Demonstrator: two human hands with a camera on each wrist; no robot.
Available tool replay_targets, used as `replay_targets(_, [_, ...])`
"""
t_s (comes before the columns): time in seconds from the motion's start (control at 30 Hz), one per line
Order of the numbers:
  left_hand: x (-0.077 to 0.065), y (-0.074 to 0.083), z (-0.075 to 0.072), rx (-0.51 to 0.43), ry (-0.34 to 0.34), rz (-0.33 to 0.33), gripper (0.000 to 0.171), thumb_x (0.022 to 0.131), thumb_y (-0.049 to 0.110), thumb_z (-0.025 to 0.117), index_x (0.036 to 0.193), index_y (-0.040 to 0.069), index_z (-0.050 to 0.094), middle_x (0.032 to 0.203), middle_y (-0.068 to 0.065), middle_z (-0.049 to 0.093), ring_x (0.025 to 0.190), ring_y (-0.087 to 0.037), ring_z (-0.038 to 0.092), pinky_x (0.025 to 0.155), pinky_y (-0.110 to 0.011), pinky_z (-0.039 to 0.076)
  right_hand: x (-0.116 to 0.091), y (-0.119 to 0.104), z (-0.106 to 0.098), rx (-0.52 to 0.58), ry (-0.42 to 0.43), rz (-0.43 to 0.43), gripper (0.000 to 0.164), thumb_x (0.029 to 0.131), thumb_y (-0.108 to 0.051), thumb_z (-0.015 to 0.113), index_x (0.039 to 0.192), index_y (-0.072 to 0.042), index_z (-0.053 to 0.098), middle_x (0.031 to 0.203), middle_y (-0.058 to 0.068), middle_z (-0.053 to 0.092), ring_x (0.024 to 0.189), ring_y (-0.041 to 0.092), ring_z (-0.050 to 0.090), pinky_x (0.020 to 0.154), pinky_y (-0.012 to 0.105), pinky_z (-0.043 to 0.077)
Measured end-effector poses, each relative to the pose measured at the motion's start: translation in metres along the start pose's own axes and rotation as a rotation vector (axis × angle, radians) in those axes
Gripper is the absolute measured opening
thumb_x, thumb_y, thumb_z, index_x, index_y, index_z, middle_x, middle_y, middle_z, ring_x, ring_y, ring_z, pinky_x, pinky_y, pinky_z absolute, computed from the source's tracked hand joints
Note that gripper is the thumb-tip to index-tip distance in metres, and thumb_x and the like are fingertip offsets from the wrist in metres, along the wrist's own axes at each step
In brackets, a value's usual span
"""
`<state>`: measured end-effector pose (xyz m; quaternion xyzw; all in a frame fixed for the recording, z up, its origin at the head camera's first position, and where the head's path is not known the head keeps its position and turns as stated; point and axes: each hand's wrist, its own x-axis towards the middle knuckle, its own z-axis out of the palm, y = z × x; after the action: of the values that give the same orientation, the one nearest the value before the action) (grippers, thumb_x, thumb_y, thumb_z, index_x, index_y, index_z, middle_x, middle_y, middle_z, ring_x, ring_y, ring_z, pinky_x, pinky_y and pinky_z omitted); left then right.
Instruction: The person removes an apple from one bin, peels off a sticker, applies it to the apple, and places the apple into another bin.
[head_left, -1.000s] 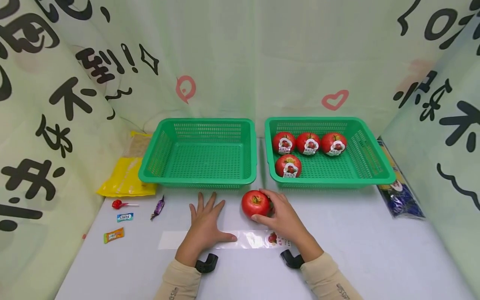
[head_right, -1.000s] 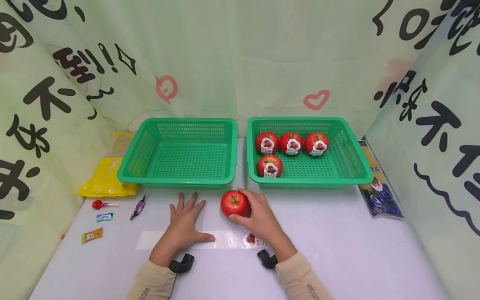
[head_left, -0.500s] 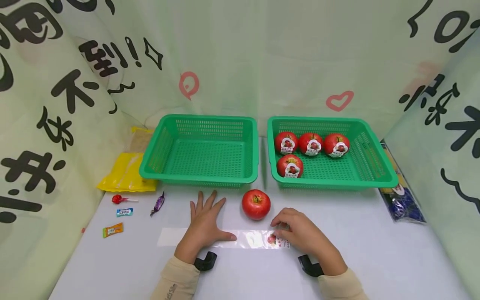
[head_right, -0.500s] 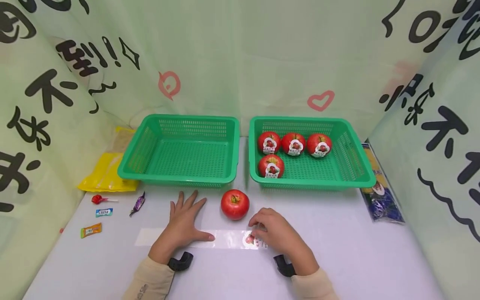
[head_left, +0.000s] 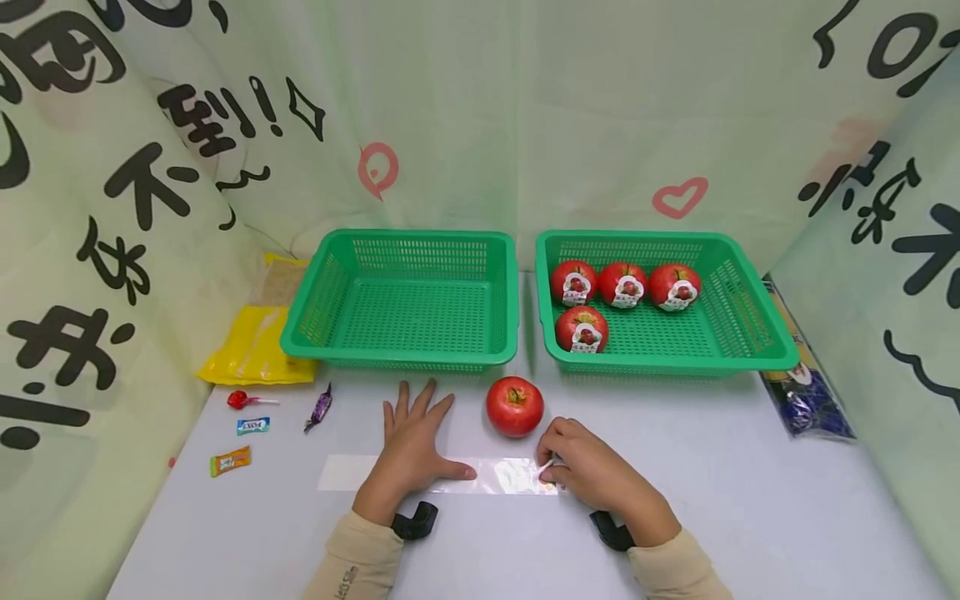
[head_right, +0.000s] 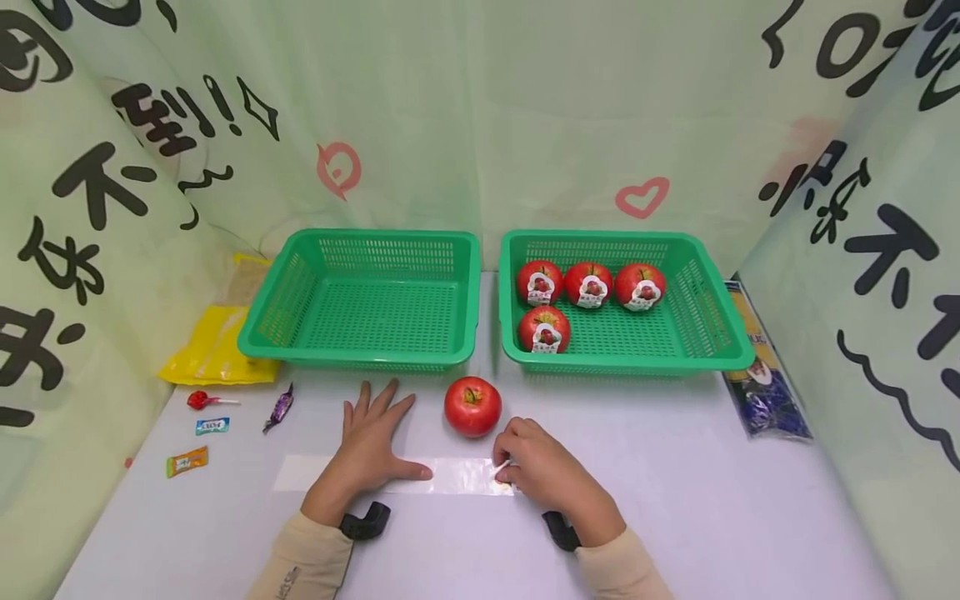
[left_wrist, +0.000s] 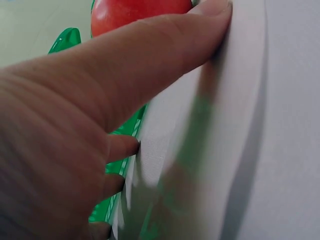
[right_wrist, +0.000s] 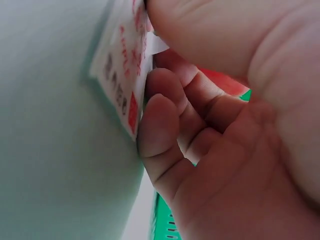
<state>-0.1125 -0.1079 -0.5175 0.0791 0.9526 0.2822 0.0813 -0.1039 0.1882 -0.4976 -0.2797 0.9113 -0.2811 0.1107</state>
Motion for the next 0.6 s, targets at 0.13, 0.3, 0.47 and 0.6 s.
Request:
replay_targets(0.13, [-0.001,-0.001,0.002,-0.007,-0.005,-0.006,0.117,0.06,0.052,0.102,0.157,0.011,0.051,0.174,-0.019,0.027,0.162,-0.055,0.002,0.126,-0.079,0.001,0.0,0.002,0.0,0.019,-0.018,0.01,0.021,0.089,-0.017,0.084,0.091,-0.022,0.063,0.094,-0.012,0.056,0.097,0.008,0.05,0.083,0.029,0.051])
replay_targets(0.3, [-0.003,-0.002,0.004,-0.013,-0.003,-0.012,0.117,0.06,0.052,0.102,0.157,0.011,0.051,0.174,-0.018,0.027,0.162,-0.054,0.002,0.126,-0.078,0.0,-0.001,0.009,-0.001,0.059,-0.019,-0.02,0.016,0.092,-0.012,0.081,0.095,-0.021,0.068,0.091,-0.014,0.059,0.093,0.003,0.052,0.082,0.026,0.052])
replay_targets(0.47, [-0.002,-0.002,0.004,-0.011,0.004,-0.012,0.117,0.061,0.052,0.101,0.158,0.012,0.05,0.175,-0.017,0.026,0.162,-0.053,0.002,0.127,-0.077,-0.001,-0.005,0.022,-0.006,0.209,-0.005,-0.051,0.014,0.094,-0.01,0.079,0.092,-0.022,0.072,0.092,-0.014,0.065,0.09,0.001,0.058,0.081,0.022,0.054])
replay_targets(0.6, [-0.001,-0.001,0.002,-0.01,0.002,-0.002,0.117,0.06,0.053,0.101,0.157,0.012,0.05,0.174,-0.018,0.027,0.162,-0.054,0.002,0.126,-0.077,0.0,-0.009,0.034,-0.009,0.357,-0.002,-0.043,0.005,0.095,-0.017,0.079,0.094,-0.015,0.074,0.094,-0.007,0.068,0.086,0.004,0.06,0.077,0.02,0.054])
